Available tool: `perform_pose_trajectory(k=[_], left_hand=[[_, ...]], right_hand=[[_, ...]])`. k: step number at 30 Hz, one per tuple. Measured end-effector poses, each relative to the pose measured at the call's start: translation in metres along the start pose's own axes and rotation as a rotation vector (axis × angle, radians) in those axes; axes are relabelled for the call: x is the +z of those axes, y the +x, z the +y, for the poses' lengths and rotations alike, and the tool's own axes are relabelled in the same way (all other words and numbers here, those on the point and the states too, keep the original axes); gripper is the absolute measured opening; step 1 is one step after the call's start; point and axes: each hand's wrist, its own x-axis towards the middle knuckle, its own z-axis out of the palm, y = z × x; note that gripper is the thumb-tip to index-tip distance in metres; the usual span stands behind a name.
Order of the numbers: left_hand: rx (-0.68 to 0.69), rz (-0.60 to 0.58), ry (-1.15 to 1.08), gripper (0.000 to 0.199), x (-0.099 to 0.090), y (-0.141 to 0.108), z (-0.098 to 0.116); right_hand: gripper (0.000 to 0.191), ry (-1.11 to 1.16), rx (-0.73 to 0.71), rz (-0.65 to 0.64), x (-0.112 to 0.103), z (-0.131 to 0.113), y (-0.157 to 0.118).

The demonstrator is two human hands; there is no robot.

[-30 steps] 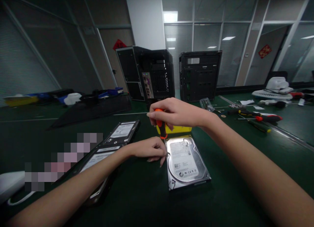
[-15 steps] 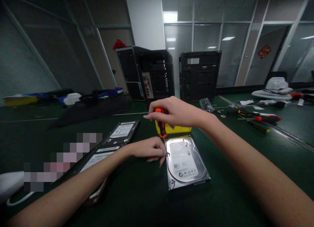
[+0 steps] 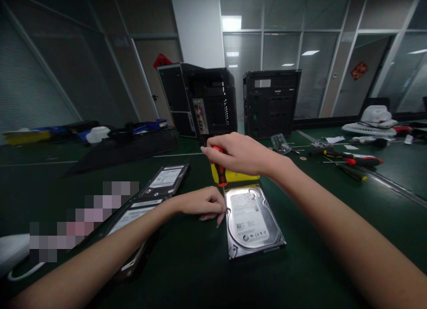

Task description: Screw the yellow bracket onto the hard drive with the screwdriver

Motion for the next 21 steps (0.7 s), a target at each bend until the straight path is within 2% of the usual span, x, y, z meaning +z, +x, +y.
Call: perform_pose_trajectory(k=[7,16,21], left_hand=[[0.002,0.012,0.012,0.029,0.0007,0.0003,-0.0009],[0.009,-0.011,0.010,0.029,0.0000,0.0011,-0.0023],[0.005,0.001,0.011,0.029,0.0005,0.0014,-0.0016]], right_hand=[[0.027,0.102,-0.046,-0.035,-0.0015,-0.0027,0.0016],[0.031,0.403,-0.043,-0.123,0.0007,-0.0003,0.0009],[0.033,0.357,-0.075,-0.088,0.0041,0.0023,0.0005]])
